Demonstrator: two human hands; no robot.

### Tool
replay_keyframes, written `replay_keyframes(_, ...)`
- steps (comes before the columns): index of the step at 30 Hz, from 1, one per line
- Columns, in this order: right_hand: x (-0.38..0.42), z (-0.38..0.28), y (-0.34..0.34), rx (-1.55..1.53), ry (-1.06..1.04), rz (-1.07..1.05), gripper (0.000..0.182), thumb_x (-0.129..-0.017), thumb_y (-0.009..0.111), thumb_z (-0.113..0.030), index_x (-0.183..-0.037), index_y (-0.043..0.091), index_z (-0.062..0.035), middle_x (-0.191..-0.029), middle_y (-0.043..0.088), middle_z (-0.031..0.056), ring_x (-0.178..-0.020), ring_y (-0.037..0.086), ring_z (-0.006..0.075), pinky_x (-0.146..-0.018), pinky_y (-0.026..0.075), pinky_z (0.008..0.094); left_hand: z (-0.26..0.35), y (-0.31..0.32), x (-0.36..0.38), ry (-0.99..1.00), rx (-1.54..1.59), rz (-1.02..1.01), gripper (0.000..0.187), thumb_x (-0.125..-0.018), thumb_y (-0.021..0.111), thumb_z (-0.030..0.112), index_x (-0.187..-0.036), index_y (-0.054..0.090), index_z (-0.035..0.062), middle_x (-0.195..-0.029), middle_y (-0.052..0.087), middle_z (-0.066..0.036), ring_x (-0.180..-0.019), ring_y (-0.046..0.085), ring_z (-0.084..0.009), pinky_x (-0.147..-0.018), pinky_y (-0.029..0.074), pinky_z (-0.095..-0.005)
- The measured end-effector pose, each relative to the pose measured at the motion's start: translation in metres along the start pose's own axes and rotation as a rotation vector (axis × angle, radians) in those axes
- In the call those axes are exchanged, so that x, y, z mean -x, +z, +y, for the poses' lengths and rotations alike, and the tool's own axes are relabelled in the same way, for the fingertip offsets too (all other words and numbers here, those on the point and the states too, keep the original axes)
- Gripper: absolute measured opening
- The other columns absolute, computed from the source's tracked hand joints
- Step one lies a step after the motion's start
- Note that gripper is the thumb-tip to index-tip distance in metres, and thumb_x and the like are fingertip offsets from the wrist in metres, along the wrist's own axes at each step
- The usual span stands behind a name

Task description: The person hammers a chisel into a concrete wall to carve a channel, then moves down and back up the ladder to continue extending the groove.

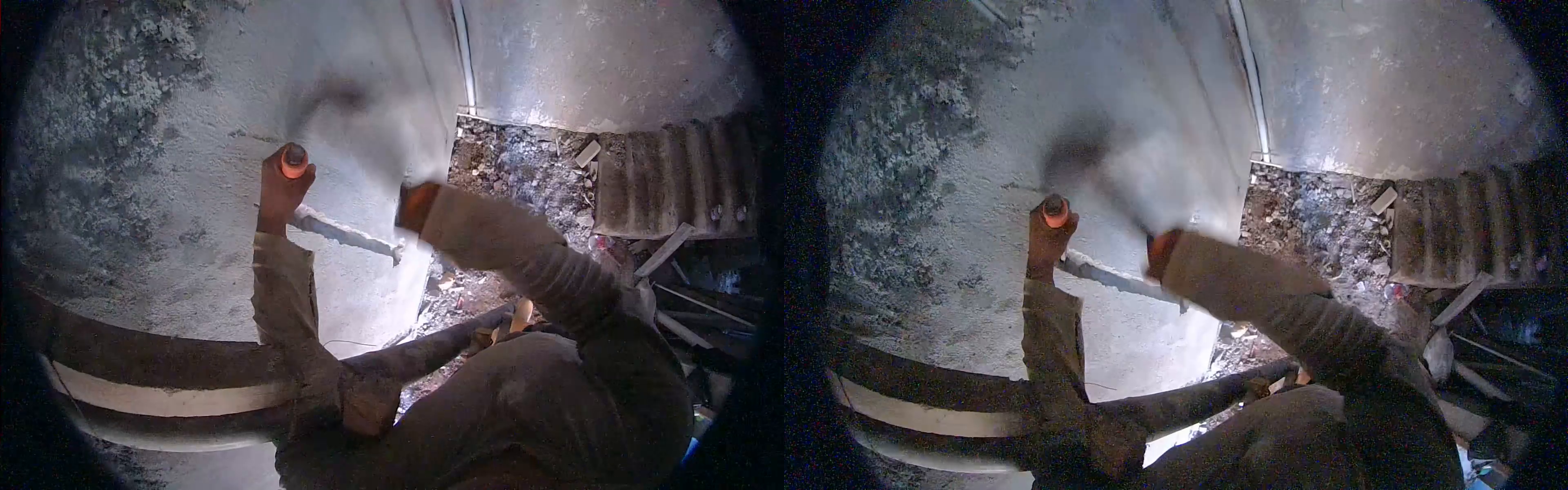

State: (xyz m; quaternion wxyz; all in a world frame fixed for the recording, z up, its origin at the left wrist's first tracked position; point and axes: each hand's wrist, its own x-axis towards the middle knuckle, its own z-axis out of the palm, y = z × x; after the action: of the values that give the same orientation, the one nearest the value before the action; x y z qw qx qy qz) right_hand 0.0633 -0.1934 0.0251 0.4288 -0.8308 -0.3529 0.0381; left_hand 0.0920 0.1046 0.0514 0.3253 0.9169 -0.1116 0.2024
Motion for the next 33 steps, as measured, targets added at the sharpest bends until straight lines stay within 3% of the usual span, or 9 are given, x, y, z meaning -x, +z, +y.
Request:
replay_keyframes(1, -0.003, -0.01, 0.019, -0.256, 0.46, -0.234, 0.019, -0.071, 0.071, -0.021, -0.078, 0.058, -0.0077, -0.071, 0.06, 0.0071, -0.069, 0.062, 0.0183, -0.064, 0.051, 0.0323, -0.003, 0.002, 0.001, 0.017, -0.009, 0.013, 0.014, -0.07, 0.066, 0.004, -0.072, 0.051, 0.0032, -0.064, 0.052, -0.002, -0.062, 0.046, -0.0085, -0.056, 0.042, -0.027)
replay_keyframes(5, 0.006, -0.008, -0.037, -0.348, 0.205, -0.128, 0.02, -0.071, 0.069, -0.02, -0.069, 0.057, -0.0042, -0.068, 0.061, 0.0072, -0.058, 0.057, 0.0159, -0.054, 0.048, 0.0311, 0.009, 0.001, 0.009, -0.019, -0.028, 0.084, 0.013, -0.07, 0.065, 0.002, -0.074, 0.053, 0.0026, -0.065, 0.053, -0.002, -0.064, 0.047, -0.0073, -0.057, 0.042, -0.0266)
replay_keyframes(7, -0.006, -0.005, -0.057, -0.159, -0.197, 0.357, 0.018, -0.076, 0.068, -0.017, -0.072, 0.056, -0.0042, -0.063, 0.056, 0.0037, -0.056, 0.056, 0.0163, -0.05, 0.048, 0.0316, 0.0, -0.002, 0.007, -0.05, 0.013, 0.019, 0.013, -0.07, 0.065, 0.002, -0.074, 0.053, 0.0024, -0.066, 0.053, -0.002, -0.064, 0.047, -0.0073, -0.057, 0.043, -0.0268)
replay_keyframes(8, -0.013, 0.002, -0.055, -0.491, 0.179, 0.417, 0.017, -0.08, 0.065, -0.018, -0.074, 0.056, -0.0044, -0.065, 0.056, 0.0032, -0.059, 0.057, 0.0166, -0.053, 0.049, 0.0313, -0.004, -0.003, 0.005, -0.073, 0.057, -0.034, 0.012, -0.069, 0.065, 0.002, -0.075, 0.054, 0.0023, -0.066, 0.054, -0.003, -0.065, 0.047, -0.0074, -0.058, 0.043, -0.027)
replay_keyframes(16, 0.017, 0.007, 0.004, -0.334, 0.353, -0.108, 0.027, -0.069, 0.077, -0.015, -0.071, 0.053, -0.0043, -0.068, 0.059, 0.0063, -0.065, 0.055, 0.0158, -0.064, 0.046, 0.0307, -0.007, -0.001, 0.005, 0.009, 0.037, -0.025, 0.012, -0.069, 0.064, 0.003, -0.077, 0.056, 0.0028, -0.066, 0.054, -0.003, -0.064, 0.049, -0.01, -0.06, 0.045, -0.028)
replay_keyframes(22, 0.004, -0.054, -0.082, -1.089, 0.131, 0.494, 0.013, -0.078, 0.065, -0.012, -0.075, 0.056, -0.0039, -0.063, 0.059, 0.004, -0.064, 0.061, 0.0153, -0.056, 0.049, 0.0296, -0.004, -0.005, 0.004, -0.003, 0.035, -0.059, 0.01, -0.07, 0.063, 0.003, -0.076, 0.055, 0.003, -0.066, 0.055, -0.002, -0.063, 0.048, -0.0084, -0.059, 0.044, -0.0275)
replay_keyframes(24, 0.007, -0.091, -0.05, -0.456, 0.372, 0.563, 0.012, -0.08, 0.061, -0.013, -0.074, 0.057, -0.0031, -0.065, 0.06, 0.0072, -0.067, 0.063, 0.0201, -0.061, 0.05, 0.0323, -0.001, -0.003, 0.005, 0.016, 0.03, -0.062, 0.01, -0.071, 0.063, 0.003, -0.075, 0.054, 0.0032, -0.066, 0.055, -0.001, -0.064, 0.047, -0.0071, -0.059, 0.044, -0.0271)
replay_keyframes(26, -0.005, -0.007, 0.028, -0.047, 0.364, -0.249, 0.024, -0.075, 0.065, -0.026, -0.079, 0.058, -0.0032, -0.076, 0.062, 0.0133, -0.075, 0.062, 0.0284, -0.071, 0.051, 0.0399, 0.003, -0.003, 0.006, 0.016, -0.057, -0.022, 0.01, -0.07, 0.063, 0.002, -0.075, 0.054, 0.0033, -0.065, 0.054, -0.001, -0.063, 0.046, -0.0069, -0.058, 0.044, -0.0266)
replay_keyframes(33, 0.023, -0.031, -0.084, -0.905, 0.188, 0.286, 0.018, -0.079, 0.062, -0.008, -0.069, 0.047, -0.0047, -0.063, 0.055, 0.0043, -0.064, 0.061, 0.018, -0.054, 0.049, 0.0332, 0.0, 0.0, 0.009, -0.062, 0.072, -0.023, 0.011, -0.07, 0.063, 0.003, -0.074, 0.053, 0.0034, -0.065, 0.052, -0.001, -0.064, 0.045, -0.0077, -0.058, 0.043, -0.0262)
